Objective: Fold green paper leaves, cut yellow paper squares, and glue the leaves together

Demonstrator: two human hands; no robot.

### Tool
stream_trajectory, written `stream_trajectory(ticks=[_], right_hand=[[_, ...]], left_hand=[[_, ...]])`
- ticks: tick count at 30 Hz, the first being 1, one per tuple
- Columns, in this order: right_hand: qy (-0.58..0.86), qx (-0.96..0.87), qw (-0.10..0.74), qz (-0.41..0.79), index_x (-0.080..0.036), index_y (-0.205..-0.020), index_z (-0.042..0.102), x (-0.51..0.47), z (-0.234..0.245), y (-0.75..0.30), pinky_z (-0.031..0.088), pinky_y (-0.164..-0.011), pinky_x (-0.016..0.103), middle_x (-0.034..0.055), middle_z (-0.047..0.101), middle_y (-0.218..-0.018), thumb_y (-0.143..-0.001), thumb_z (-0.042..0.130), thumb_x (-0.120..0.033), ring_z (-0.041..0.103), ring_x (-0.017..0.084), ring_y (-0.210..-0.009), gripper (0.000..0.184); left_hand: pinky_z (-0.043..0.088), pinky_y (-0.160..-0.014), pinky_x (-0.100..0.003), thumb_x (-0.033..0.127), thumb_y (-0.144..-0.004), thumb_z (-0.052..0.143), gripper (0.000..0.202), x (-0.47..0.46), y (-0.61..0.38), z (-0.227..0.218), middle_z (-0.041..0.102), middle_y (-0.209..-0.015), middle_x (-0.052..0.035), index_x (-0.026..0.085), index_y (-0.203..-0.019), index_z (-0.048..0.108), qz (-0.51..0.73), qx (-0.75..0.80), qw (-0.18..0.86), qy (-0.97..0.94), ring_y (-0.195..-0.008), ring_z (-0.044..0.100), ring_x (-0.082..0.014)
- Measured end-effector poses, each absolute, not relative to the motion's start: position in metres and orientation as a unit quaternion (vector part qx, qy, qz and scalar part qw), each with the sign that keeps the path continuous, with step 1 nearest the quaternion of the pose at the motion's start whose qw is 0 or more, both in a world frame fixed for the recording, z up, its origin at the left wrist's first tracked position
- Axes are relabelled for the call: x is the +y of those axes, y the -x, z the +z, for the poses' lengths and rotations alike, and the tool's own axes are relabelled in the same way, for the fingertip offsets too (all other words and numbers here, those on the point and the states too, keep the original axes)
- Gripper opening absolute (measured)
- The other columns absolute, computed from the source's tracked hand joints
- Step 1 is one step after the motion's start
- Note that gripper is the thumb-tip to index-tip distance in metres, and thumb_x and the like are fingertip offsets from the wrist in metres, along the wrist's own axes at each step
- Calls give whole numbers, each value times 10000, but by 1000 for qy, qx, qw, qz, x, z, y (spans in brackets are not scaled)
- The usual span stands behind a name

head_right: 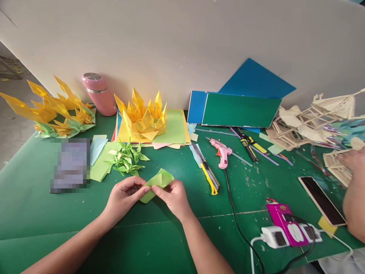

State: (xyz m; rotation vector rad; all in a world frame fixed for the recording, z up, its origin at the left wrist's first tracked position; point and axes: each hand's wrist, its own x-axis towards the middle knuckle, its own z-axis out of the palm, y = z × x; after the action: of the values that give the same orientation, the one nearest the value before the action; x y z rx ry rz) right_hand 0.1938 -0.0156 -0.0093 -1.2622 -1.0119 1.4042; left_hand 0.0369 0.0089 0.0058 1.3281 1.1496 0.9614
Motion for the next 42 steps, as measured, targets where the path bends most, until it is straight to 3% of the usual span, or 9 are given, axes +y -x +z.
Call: stream_trajectory(ticks=[15, 25, 30, 36, 42], right_hand=[[515, -430, 477, 568, -186, -771, 750, -17, -10, -192, 561, -685, 332, 50, 756, -798, -689, 732, -442, 696, 233, -743, 269], [510, -432, 460, 585, -189, -766, 732, -19, -6, -186, 527, -673, 309, 25, 732, -765, -636, 784, -405, 663, 212, -715, 258], [505, -416, 462, 598, -177, -763, 696, -20, -6, -184, 495, -640, 270, 12, 687, -722, -645, 771, -428, 601, 162, -661, 287], [533, -392, 517, 544, -173, -643, 616, -16, -7, -192, 359, -473, 199, -41, 502, -550, -689, 713, -489, 407, 81, -509, 333], [552, -413, 523, 501, -175, -630, 622, -14, -10, -194, 348, -472, 212, -40, 484, -539, -722, 681, -442, 391, 85, -500, 288]], left_hand=[[479, -462, -211, 363, -685, 713, 183, 8, -36, 5, 683, -603, -22, 201, -603, 690, 422, 492, 466, -602, -513, 584, -133], [496, -602, -237, 286, -835, 571, 179, 5, -35, 1, 667, -698, -33, 214, -731, 697, 413, 437, 389, -698, -628, 610, -151], [469, -578, -216, 219, -866, 510, 185, 2, -35, 0, 606, -699, -15, 205, -722, 627, 413, 438, 337, -724, -615, 569, -132], [467, -561, -193, 204, -881, 515, 171, 4, -33, -2, 595, -697, -9, 185, -770, 644, 398, 419, 260, -774, -598, 570, -112], [479, -552, -184, 222, -901, 508, 175, 6, -34, -4, 616, -704, -2, 178, -800, 644, 398, 412, 237, -785, -593, 583, -102]])
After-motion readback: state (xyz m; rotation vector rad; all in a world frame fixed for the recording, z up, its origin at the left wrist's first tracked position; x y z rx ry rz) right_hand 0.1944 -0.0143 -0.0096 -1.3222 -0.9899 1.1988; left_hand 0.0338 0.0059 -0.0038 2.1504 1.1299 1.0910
